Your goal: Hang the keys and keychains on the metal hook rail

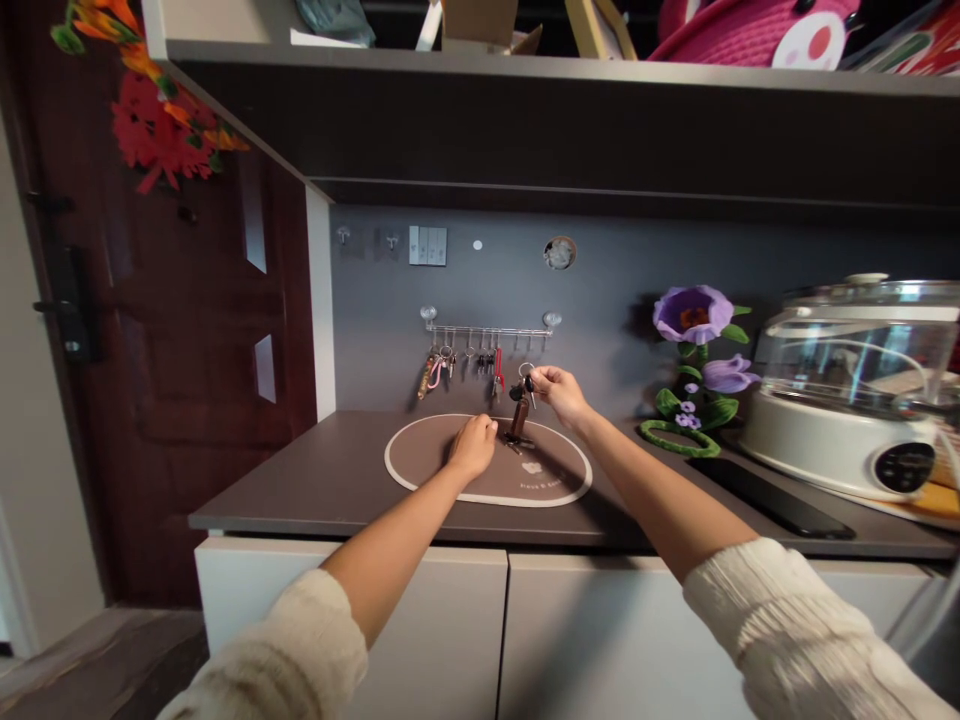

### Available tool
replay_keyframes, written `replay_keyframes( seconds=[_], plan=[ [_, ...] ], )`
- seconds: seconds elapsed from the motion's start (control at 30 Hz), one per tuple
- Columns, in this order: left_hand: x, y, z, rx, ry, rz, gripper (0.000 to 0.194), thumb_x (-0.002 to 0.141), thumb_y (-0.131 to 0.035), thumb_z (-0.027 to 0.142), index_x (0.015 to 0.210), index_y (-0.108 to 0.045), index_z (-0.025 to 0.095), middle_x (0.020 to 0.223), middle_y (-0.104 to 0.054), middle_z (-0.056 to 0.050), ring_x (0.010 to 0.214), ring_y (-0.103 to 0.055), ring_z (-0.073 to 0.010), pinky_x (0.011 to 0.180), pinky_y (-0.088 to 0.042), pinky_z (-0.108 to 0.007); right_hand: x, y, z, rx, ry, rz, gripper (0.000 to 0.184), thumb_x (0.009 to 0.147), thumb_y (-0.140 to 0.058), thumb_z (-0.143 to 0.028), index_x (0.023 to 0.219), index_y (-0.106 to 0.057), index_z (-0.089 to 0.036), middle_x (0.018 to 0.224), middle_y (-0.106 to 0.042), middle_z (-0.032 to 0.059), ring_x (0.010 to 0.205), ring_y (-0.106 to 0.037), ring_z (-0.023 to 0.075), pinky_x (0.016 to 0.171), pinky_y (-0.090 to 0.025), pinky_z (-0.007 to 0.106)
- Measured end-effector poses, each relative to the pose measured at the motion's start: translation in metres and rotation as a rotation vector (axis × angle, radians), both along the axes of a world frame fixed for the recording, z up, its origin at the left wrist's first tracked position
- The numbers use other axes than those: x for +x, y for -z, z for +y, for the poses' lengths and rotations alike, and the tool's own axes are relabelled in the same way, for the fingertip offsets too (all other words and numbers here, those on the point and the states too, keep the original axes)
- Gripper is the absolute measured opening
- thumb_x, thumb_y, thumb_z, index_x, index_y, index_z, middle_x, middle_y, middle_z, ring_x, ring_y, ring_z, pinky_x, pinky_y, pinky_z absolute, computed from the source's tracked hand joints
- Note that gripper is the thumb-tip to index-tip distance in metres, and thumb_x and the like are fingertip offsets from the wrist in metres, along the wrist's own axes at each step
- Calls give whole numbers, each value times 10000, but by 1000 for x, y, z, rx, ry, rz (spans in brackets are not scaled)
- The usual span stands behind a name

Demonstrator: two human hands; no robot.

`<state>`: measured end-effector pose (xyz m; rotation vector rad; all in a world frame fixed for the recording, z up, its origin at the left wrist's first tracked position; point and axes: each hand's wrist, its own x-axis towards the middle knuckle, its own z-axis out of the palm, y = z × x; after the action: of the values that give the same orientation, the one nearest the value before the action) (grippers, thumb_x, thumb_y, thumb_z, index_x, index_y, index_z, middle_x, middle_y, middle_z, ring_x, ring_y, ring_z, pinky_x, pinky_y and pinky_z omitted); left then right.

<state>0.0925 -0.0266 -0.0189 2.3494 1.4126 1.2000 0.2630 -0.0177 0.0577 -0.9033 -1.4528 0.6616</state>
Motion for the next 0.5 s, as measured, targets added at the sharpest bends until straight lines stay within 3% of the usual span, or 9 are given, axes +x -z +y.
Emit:
replay_keyframes(
  seconds=[0.27,0.5],
  plan=[
    [1,1,3,-19,30,-30,236,874,-301,283,735,-470,194,862,-588,-56,850,-530,-163,766,-386,-279,-3,-12,19,-35,-16,56,396,574,-664,-515,653,-469,-180,549,-473,-21,507,-450,90,549,-438,264],
    [2,2,3,-23,46,-15,227,871,-304,271,748,-480,194,876,-588,-59,870,-525,-164,786,-382,-279,-4,-23,37,-137,37,243,196,647,-654,-289,647,-503,-164,497,-456,-38,446,-436,67,538,-455,250]
  ],
)
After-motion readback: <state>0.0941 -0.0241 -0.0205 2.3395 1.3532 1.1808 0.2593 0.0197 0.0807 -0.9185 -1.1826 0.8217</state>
